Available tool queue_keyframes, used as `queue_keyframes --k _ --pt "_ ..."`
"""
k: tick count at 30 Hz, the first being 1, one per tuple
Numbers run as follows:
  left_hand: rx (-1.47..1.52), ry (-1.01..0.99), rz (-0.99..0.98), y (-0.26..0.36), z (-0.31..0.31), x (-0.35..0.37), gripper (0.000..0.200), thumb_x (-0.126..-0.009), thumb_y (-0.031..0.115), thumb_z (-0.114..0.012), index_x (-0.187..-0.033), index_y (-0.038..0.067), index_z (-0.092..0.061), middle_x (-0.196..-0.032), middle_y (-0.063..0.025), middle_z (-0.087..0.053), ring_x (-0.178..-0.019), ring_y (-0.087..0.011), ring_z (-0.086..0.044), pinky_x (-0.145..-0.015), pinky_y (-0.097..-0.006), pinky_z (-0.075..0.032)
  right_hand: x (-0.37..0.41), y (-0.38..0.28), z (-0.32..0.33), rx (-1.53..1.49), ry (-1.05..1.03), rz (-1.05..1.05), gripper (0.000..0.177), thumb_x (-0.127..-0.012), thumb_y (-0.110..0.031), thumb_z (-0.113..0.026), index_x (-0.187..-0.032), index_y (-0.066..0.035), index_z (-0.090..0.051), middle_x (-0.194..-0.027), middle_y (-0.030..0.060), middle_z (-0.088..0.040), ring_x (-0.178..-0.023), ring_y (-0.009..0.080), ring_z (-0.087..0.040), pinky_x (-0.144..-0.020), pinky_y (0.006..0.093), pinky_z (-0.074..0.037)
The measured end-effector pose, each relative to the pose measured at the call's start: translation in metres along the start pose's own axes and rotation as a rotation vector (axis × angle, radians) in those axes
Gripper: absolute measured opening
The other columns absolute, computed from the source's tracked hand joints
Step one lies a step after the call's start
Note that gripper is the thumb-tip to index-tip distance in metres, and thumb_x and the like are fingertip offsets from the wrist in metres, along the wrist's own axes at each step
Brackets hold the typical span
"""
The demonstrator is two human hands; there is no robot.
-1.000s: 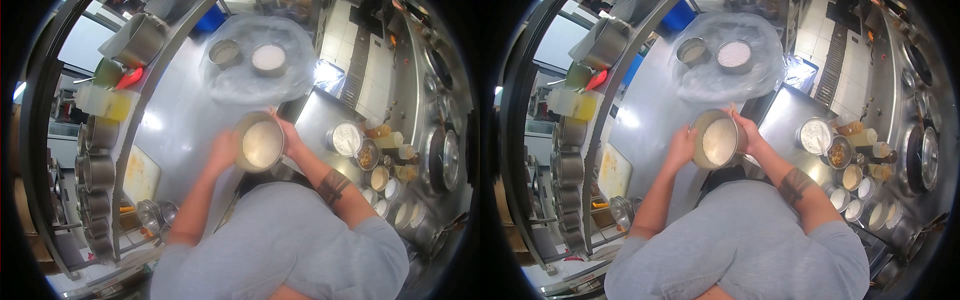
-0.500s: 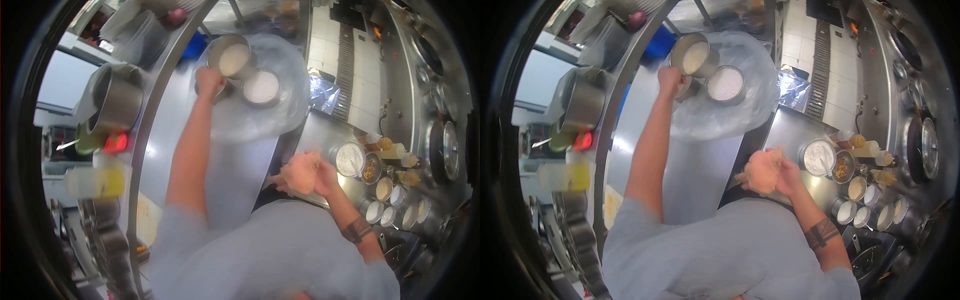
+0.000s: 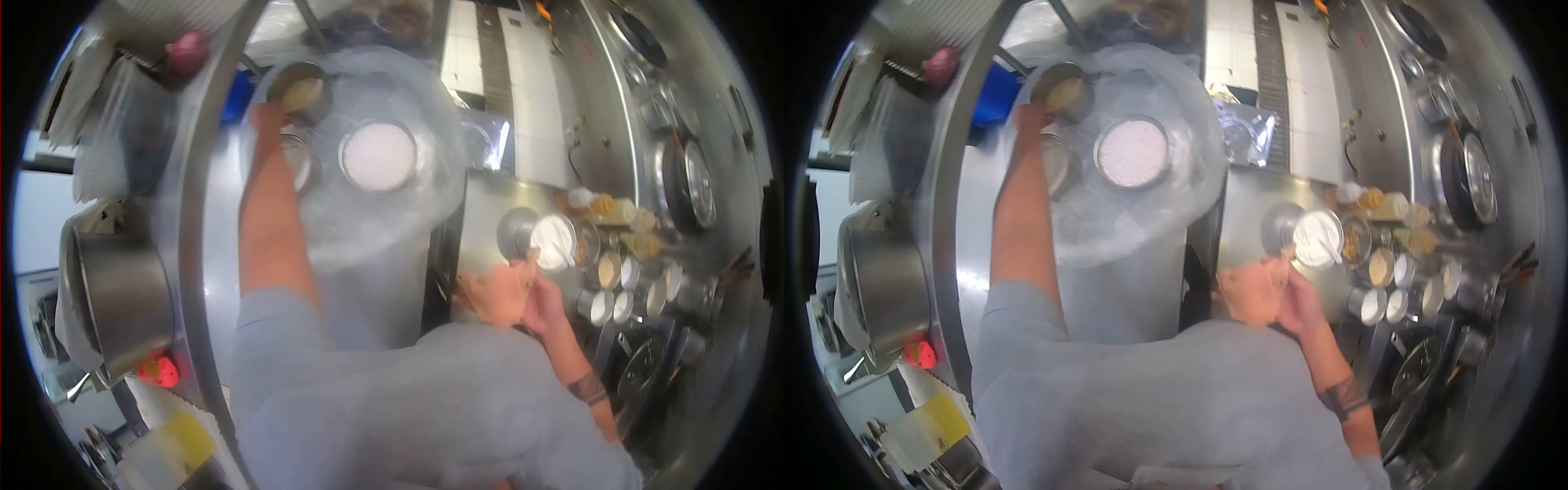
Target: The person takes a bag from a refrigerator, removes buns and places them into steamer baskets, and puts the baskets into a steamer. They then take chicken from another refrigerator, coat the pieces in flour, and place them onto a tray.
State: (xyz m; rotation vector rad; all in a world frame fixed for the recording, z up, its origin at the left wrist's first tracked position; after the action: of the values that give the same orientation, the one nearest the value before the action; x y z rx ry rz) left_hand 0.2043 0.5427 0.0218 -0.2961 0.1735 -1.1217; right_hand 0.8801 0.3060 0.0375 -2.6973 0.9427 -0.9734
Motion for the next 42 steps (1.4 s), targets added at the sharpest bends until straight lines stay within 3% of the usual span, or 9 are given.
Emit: queue_keyframes --k 3,4,6,9,13,16,21,32,42 --pt "0.125 0.046 0.024 -0.045 -0.092 -0.065 0.055 -0.087 0.052 -0.074 -0.116 0.005 -0.074 -0.098 -0.0192 -0.077 -0.095 -0.0409 -0.074 -0.083 -0.0502 -0.058 0.001 0.006 0.015 0.020 0.046 -0.093 0.047 -0.110 -0.036 -0.045 -0.143 -0.003 -0.052 -0.142 0.0149 -0.060 -0.132 0.0307 -0.059 -0.115 0.0487 -0.045" --pt "0.589 0.231 0.480 -0.029 0.013 0.028 0.060 -0.092 0.051 -0.068 -0.121 -0.002 -0.070 -0.111 -0.0233 -0.074 -0.107 -0.0438 -0.070 -0.092 -0.0500 -0.055 0.002 0.007 0.015 0.011 0.025 -0.099 0.048 -0.110 -0.037 -0.044 -0.143 -0.003 -0.052 -0.142 0.0149 -0.060 -0.132 0.0304 -0.059 -0.115 0.0483 -0.045" --pt "0.906 0.539 0.293 0.028 0.101 0.110 0.065 -0.096 0.042 -0.070 -0.135 -0.010 -0.060 -0.122 -0.0241 -0.071 -0.114 -0.0337 -0.070 -0.102 -0.0398 -0.051 0.004 0.001 0.017 -0.013 0.004 -0.077 0.049 -0.111 -0.038 -0.044 -0.143 -0.003 -0.052 -0.142 0.0150 -0.060 -0.132 0.0300 -0.059 -0.114 0.0478 -0.046" --pt "1.428 0.178 -0.055 0.187 0.153 0.231 0.030 -0.103 0.018 -0.063 -0.126 -0.002 -0.066 -0.111 -0.0091 -0.073 -0.100 -0.0173 -0.069 -0.095 -0.0316 -0.052 0.032 -0.014 0.012 0.060 -0.094 -0.125 0.050 -0.111 -0.040 -0.043 -0.143 -0.003 -0.052 -0.142 0.0148 -0.060 -0.131 0.0292 -0.060 -0.113 0.0470 -0.047" --pt "1.335 -0.594 -0.381 0.401 0.111 0.364 0.034 -0.102 0.024 -0.064 -0.124 -0.002 -0.068 -0.110 -0.0105 -0.074 -0.089 -0.0170 -0.073 -0.080 -0.0338 -0.058 0.078 -0.053 0.027 -0.063 -0.283 -0.056 0.051 -0.112 -0.042 -0.039 -0.143 -0.004 -0.052 -0.142 0.0144 -0.060 -0.131 0.0285 -0.060 -0.112 0.0462 -0.047" --pt "1.607 -0.983 -0.151 0.492 0.067 0.435 0.039 -0.098 0.018 -0.069 -0.129 -0.003 -0.060 -0.118 -0.0166 -0.068 -0.099 -0.0274 -0.073 -0.077 -0.0360 -0.063 0.106 -0.045 0.084 -0.168 -0.268 -0.049 0.051 -0.110 -0.043 -0.041 -0.142 -0.005 -0.053 -0.141 0.0143 -0.060 -0.129 0.0292 -0.060 -0.110 0.0476 -0.049" --pt "1.799 -0.860 0.182 0.540 0.061 0.467 0.023 -0.098 0.014 -0.067 -0.113 0.000 -0.057 -0.111 -0.0148 -0.065 -0.100 -0.0282 -0.073 -0.073 -0.0400 -0.064 0.166 -0.068 0.134 -0.090 -0.295 0.082 0.051 -0.108 -0.044 -0.043 -0.142 -0.007 -0.052 -0.142 0.0133 -0.059 -0.131 0.0298 -0.058 -0.113 0.0478 -0.045" --pt "1.659 -0.438 0.209 0.513 0.069 0.474 0.030 -0.084 0.014 -0.060 -0.090 -0.014 -0.069 -0.084 -0.0232 -0.072 -0.071 -0.0303 -0.074 -0.064 -0.0405 -0.059 0.254 -0.083 0.221 -0.086 -0.177 0.179 0.045 -0.108 -0.036 -0.046 -0.141 -0.006 -0.052 -0.141 0.0120 -0.059 -0.131 0.0308 -0.057 -0.112 0.0476 -0.045" --pt "1.287 -0.141 0.299 0.199 0.094 0.566 0.030 -0.083 0.021 -0.060 -0.092 -0.005 -0.073 -0.085 -0.0235 -0.071 -0.077 -0.0313 -0.070 -0.075 -0.0453 -0.054 0.174 -0.003 0.176 0.275 -0.106 -0.158 0.043 -0.103 -0.022 -0.051 -0.141 -0.003 -0.051 -0.135 0.0121 -0.061 -0.124 0.0292 -0.062 -0.105 0.0454 -0.051"
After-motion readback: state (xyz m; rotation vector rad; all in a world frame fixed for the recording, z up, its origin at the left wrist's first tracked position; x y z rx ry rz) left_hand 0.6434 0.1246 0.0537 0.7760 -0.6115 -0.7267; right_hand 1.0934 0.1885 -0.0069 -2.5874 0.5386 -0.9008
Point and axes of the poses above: each hand's wrist, its own x-axis away from the middle knuckle, its own z-axis out of the back of the hand, y = z × x, the point moved 8 cm from there along -x, towards the middle knuckle
